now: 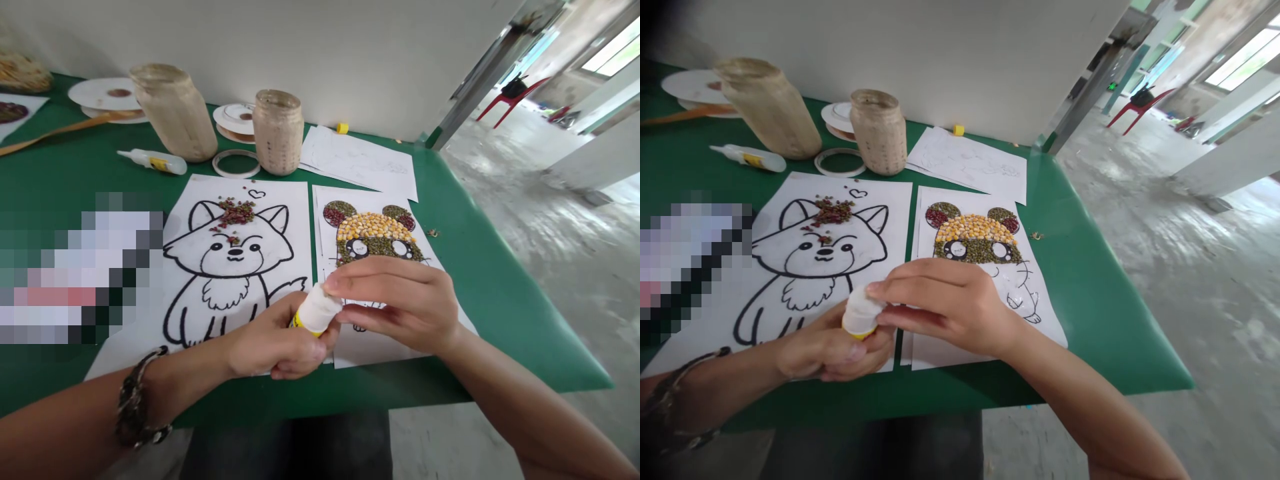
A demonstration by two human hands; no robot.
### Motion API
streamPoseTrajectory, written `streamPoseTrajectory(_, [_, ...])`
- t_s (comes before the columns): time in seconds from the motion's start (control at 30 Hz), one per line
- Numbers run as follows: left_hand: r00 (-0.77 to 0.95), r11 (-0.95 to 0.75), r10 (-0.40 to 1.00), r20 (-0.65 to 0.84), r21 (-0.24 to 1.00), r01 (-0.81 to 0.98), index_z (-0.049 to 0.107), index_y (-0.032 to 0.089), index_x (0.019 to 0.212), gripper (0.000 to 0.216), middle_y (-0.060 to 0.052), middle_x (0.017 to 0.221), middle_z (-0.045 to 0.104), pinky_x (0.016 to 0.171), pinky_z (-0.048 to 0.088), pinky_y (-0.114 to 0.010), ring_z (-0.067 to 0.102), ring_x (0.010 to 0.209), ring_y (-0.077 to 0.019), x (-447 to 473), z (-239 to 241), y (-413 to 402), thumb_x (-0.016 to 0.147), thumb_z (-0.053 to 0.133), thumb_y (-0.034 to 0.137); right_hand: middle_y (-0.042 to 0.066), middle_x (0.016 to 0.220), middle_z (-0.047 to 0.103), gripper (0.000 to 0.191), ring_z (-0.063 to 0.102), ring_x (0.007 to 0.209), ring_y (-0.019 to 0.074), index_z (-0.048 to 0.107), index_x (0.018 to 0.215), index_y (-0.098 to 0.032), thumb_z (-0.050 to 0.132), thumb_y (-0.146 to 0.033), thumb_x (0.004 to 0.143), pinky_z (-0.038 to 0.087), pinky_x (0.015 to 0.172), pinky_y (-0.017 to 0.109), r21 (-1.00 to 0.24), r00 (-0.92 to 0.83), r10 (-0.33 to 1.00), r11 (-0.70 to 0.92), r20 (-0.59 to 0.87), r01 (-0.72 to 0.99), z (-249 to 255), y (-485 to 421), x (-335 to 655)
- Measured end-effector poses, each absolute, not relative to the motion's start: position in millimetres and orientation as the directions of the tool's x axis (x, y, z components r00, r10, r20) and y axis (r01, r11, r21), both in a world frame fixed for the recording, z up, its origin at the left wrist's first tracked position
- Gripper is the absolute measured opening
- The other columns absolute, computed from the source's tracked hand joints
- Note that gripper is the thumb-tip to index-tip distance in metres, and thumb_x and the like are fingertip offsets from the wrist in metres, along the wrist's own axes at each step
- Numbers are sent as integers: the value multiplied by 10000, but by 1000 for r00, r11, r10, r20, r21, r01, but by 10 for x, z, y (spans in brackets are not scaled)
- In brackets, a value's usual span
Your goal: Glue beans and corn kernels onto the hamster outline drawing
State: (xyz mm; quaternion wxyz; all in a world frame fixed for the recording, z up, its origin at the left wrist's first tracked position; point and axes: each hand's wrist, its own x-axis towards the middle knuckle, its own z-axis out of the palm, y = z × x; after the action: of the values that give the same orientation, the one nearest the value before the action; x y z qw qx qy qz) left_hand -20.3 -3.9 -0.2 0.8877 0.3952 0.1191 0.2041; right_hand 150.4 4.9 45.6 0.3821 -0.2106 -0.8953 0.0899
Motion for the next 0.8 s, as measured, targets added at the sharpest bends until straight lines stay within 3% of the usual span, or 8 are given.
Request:
streamPoseTrajectory(0.57, [884, 614, 456, -104, 756, -228, 406, 182, 518, 211, 112, 318, 289, 265, 157, -139, 196, 254, -15, -194, 21, -41, 629, 578, 231, 23, 788, 707, 63, 658, 706, 88, 637, 835, -177, 608, -184, 780, 563, 653, 165, -159, -575, 395, 895, 716, 417, 424, -33, 1502])
streamPoseTrajectory(0.8, [874, 592, 473, -107, 774, -225, 402, 180, 496, 230, 105, 311, 294, 276, 149, -160, 200, 260, -23, -187, 7, -36, 630, 575, 250, 21, 795, 699, 76, 656, 708, 96, 624, 847, -203, 608, -180, 776, 575, 658, 189, -165, -570, 412, 885, 710, 434, 418, -42, 1497])
